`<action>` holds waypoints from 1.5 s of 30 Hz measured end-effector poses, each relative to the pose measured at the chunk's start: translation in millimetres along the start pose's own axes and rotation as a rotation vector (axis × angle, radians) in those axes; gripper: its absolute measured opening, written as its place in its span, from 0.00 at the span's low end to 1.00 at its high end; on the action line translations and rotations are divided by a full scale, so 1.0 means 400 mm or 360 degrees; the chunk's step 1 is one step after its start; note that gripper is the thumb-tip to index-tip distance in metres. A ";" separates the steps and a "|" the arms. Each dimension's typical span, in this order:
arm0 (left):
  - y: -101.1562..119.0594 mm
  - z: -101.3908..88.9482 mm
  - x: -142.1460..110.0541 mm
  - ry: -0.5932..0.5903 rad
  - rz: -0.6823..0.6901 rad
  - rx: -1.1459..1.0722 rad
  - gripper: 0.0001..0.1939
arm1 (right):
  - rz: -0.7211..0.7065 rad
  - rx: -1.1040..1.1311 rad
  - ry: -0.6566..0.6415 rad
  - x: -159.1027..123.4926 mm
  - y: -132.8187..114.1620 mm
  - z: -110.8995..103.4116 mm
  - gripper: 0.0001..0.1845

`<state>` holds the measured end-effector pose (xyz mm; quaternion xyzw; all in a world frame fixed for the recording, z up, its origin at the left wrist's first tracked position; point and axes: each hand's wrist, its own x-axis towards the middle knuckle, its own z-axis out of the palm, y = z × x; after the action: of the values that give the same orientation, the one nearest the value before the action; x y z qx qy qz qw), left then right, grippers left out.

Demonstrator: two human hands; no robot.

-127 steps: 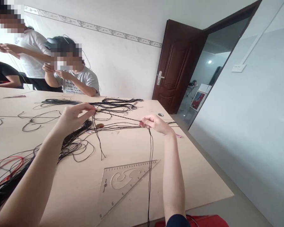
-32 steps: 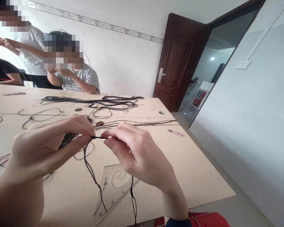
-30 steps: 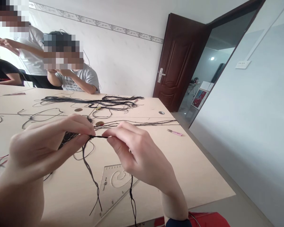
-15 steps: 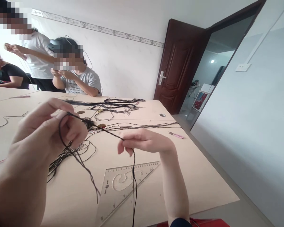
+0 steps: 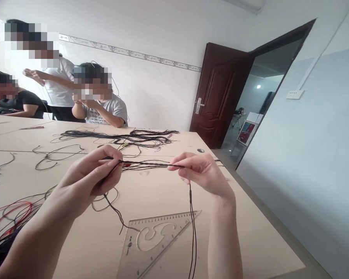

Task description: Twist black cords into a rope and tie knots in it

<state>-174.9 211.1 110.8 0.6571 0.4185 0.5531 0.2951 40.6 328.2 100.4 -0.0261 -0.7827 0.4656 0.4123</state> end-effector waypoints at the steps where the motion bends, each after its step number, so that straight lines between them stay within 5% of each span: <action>1: 0.002 -0.001 -0.002 -0.0001 0.0023 0.0054 0.08 | 0.0000 -0.0114 0.0004 -0.001 -0.008 0.003 0.07; 8: 0.011 0.011 -0.026 -0.0049 0.0132 0.0282 0.07 | 0.0010 -0.0900 0.0472 -0.011 -0.059 0.080 0.15; 17: 0.014 0.037 -0.028 -0.0192 0.0073 0.0437 0.09 | -0.0248 -0.0973 0.0129 -0.024 -0.070 0.138 0.11; 28: 0.025 0.056 -0.034 -0.0148 0.0075 0.0542 0.09 | -0.0278 -0.1007 0.0126 -0.020 -0.084 0.156 0.03; 45: 0.020 0.057 -0.038 0.0042 0.0634 0.1037 0.05 | -0.0423 -0.0987 0.0240 -0.026 -0.088 0.164 0.03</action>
<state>-151.4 195.7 105.2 0.7777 0.4404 0.4460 -0.0481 15.5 257.6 105.6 -0.0824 -0.8507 0.1446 0.4985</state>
